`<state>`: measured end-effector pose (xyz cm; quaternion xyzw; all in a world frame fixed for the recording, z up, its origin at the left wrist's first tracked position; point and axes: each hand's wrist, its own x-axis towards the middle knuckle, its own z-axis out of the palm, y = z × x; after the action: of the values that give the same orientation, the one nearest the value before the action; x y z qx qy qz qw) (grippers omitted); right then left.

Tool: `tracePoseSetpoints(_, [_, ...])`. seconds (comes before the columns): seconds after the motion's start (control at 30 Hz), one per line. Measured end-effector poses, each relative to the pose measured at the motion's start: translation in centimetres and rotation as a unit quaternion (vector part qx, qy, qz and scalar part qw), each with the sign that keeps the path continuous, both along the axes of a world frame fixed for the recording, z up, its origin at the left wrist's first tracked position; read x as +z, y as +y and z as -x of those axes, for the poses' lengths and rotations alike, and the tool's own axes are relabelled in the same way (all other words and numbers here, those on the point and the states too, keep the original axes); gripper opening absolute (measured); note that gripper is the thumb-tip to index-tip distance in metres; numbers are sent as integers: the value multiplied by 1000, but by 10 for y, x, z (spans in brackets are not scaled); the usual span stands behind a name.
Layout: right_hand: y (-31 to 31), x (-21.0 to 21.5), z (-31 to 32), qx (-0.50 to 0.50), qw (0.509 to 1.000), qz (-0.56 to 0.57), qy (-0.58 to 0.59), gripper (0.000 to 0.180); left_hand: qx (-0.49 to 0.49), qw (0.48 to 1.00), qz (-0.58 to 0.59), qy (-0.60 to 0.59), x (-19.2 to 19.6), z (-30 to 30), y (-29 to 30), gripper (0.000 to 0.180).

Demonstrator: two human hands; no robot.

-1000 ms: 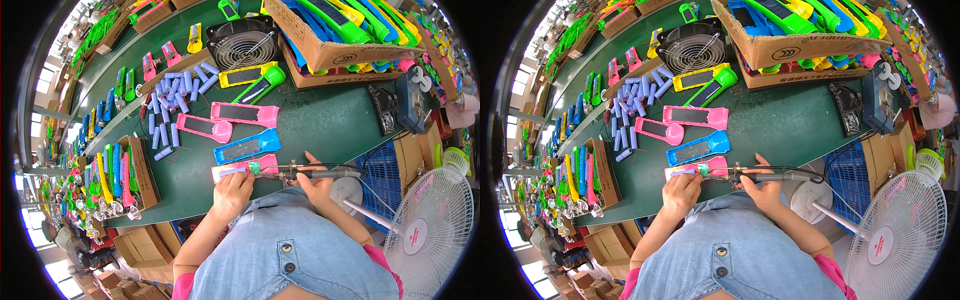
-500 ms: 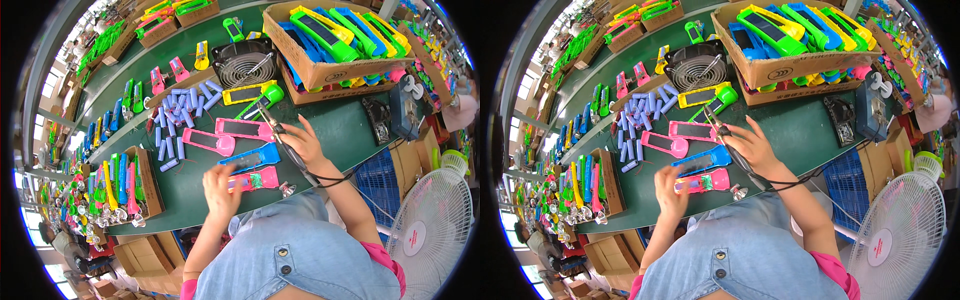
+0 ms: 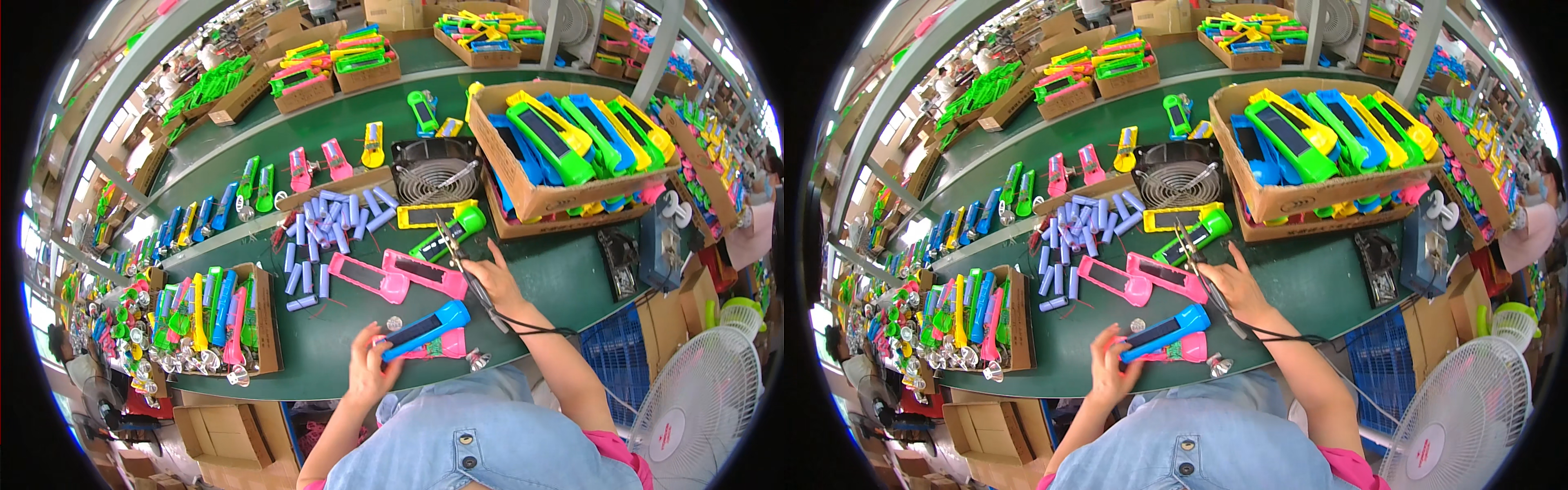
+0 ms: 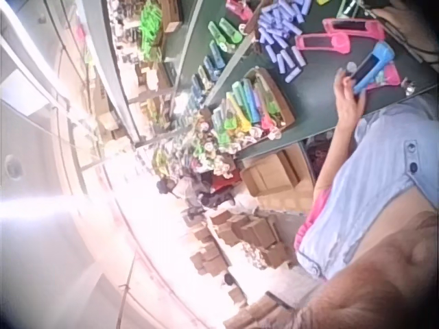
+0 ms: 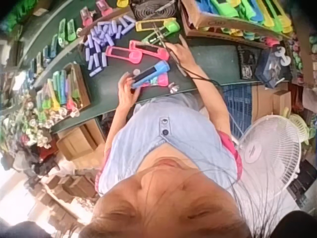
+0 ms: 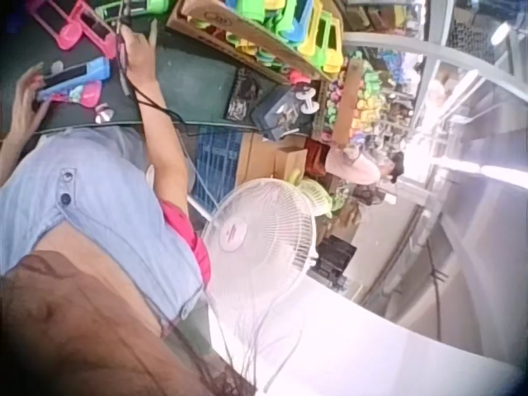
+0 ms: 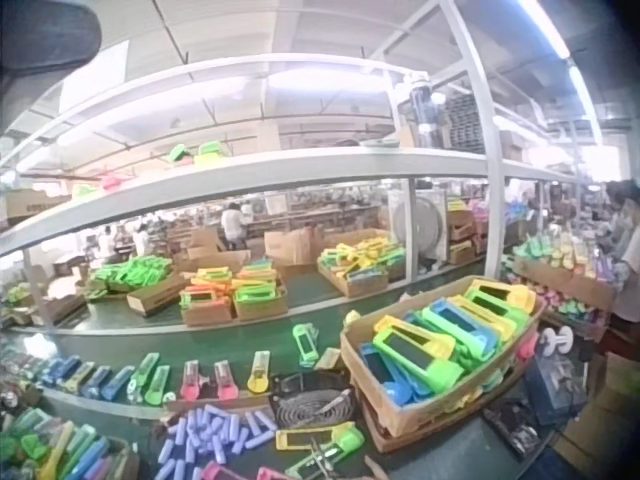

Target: The person solders circuit boards and wires inside plastic flashlight housings using a soldering iron, fits components into the casings by hand, and places the assembled flashlights onto a conveyor belt.

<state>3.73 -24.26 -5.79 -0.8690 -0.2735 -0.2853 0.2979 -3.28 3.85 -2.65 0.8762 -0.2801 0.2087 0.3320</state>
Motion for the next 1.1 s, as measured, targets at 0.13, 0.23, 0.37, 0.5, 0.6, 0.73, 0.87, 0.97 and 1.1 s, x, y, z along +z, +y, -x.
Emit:
tracePoseSetpoints(0.13, [-3, 3, 4, 1, 1000, 3, 16, 40, -112, 992, -32, 56, -3, -9, 1, 46])
tracePoseSetpoints(0.23, [-6, 13, 9, 2, 1000, 0, 28, 41, -102, 987, 10, 124, -3, -11, 12, 43])
tracePoseSetpoints(0.37, [-36, 14, 41, -53, 998, -12, 41, 39, -29, 995, -40, 92, 75, -57, 47, 44])
tracePoseSetpoints(0.5, [-52, 2, 86, -125, 987, 49, 92, 33, 91, 988, 11, 128, 147, -178, 37, 39])
tracePoseSetpoints(0.6, [-42, 6, 96, -143, 989, 7, 45, 32, 129, 992, -8, 9, 123, -296, 45, 41])
tracePoseSetpoints(0.73, [-37, 22, 96, -121, 983, 81, 110, 38, 285, 958, 21, 18, 51, -418, 57, 45])
tracePoseSetpoints(0.87, [-44, 12, 97, -110, 980, 96, 137, 32, 335, 933, 27, 128, 23, -472, 27, 50])
tracePoseSetpoints(0.97, [-46, 11, 97, -117, 977, 109, 139, 35, 302, 919, -251, -33, 54, -476, -20, 49])
tracePoseSetpoints(1.1, [-45, 18, 92, -118, 975, 120, 147, 33, -113, 872, -406, -248, 51, -489, -76, 32])
